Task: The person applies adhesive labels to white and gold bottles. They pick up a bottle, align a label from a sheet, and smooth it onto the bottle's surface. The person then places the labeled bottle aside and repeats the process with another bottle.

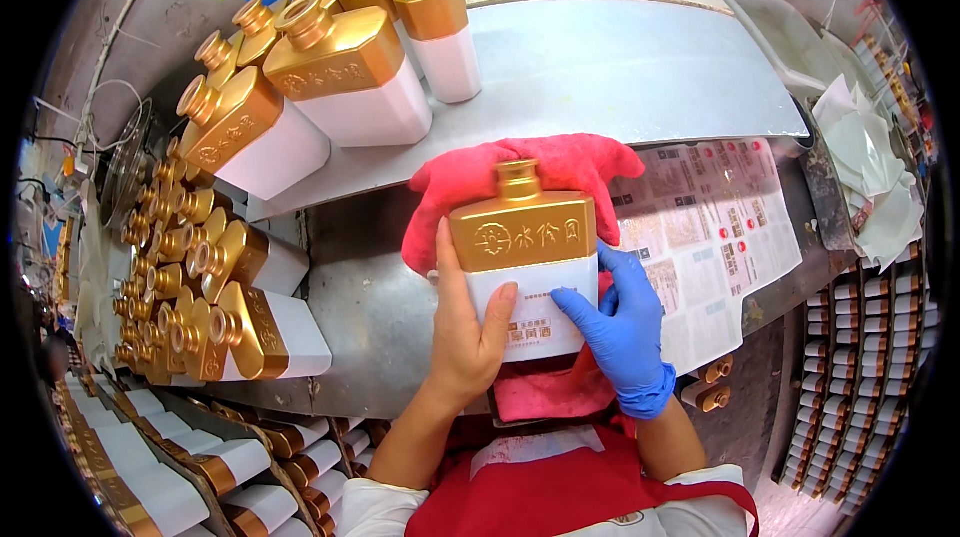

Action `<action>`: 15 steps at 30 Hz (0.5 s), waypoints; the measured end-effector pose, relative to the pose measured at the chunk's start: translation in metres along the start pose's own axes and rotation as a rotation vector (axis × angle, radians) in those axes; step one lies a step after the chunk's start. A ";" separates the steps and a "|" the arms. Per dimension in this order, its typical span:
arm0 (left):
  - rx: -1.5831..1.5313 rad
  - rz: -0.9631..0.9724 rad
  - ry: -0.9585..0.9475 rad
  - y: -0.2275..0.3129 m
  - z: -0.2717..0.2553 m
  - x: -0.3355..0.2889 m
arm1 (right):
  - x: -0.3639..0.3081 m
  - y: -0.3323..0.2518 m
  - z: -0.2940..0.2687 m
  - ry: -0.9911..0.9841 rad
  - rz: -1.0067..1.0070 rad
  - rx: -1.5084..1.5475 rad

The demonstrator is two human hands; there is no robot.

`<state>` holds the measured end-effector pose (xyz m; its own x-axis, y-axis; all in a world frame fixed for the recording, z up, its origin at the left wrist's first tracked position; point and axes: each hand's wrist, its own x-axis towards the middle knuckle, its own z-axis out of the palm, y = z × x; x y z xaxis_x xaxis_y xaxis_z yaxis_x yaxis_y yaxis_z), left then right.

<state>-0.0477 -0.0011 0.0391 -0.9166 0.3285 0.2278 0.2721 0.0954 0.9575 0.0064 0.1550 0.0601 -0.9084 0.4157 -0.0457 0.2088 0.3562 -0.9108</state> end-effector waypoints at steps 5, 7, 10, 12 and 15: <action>0.039 -0.041 0.008 0.006 0.000 0.001 | -0.001 0.002 -0.002 -0.011 -0.005 -0.006; 0.023 -0.046 0.007 0.006 -0.001 0.002 | 0.001 0.002 -0.002 -0.005 -0.029 -0.007; -0.042 0.004 0.001 0.000 -0.002 0.001 | 0.001 0.008 -0.007 -0.092 0.046 0.053; -0.039 0.024 -0.018 -0.001 -0.004 0.000 | -0.001 0.009 -0.010 -0.127 0.084 0.085; 0.023 0.001 -0.063 0.002 -0.005 -0.001 | -0.006 0.014 -0.007 -0.135 0.107 0.174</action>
<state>-0.0479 -0.0060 0.0422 -0.8961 0.3875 0.2166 0.2805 0.1158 0.9529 0.0170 0.1635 0.0507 -0.9272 0.3232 -0.1893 0.2512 0.1615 -0.9544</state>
